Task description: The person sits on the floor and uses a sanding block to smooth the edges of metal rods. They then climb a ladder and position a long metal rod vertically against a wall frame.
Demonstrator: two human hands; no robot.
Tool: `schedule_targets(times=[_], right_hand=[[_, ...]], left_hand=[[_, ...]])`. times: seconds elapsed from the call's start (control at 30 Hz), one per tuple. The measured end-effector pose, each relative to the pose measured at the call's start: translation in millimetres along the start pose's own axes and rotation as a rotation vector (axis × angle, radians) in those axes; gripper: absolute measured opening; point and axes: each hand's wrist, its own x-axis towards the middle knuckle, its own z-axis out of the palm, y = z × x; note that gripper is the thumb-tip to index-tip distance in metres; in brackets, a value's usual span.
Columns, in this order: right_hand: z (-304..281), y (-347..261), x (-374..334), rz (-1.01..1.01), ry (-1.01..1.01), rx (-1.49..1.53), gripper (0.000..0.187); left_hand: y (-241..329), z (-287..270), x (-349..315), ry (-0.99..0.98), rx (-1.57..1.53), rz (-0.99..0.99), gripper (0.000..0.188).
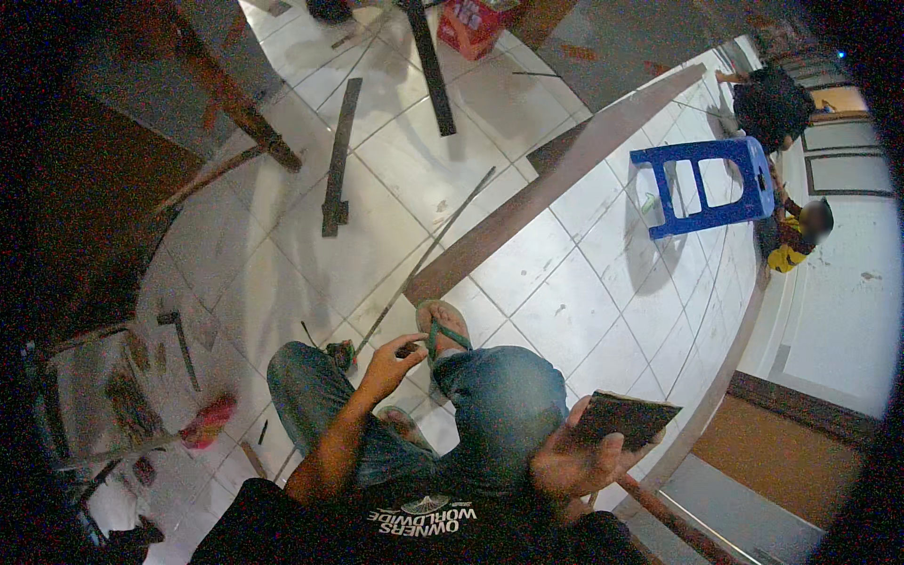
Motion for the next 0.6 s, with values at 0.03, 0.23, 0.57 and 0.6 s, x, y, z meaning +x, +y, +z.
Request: schedule_targets(times=[0.03, 0.23, 0.57, 0.6], right_hand=[[-3, -2, -2, -0.007, 0.058, -0.034, 0.064], [2, -17, 2, 0.018, 0.168, -0.115, 0.065], [15, -18, 17, 0.001, -0.031, -0.159, 0.037], [15, -13, 20, -0.002, -0.039, -0.138, 0.036]], left_hand=[[6, 2, -1, -0.022, 0.011, -0.014, 0.040], [8, 14, 6, -0.017, 0.080, 0.070, 0.041], [-13, 13, 14, 0.051, 0.131, 0.192, 0.040], [-13, 10, 14, 0.048, 0.100, 0.190, 0.041]])
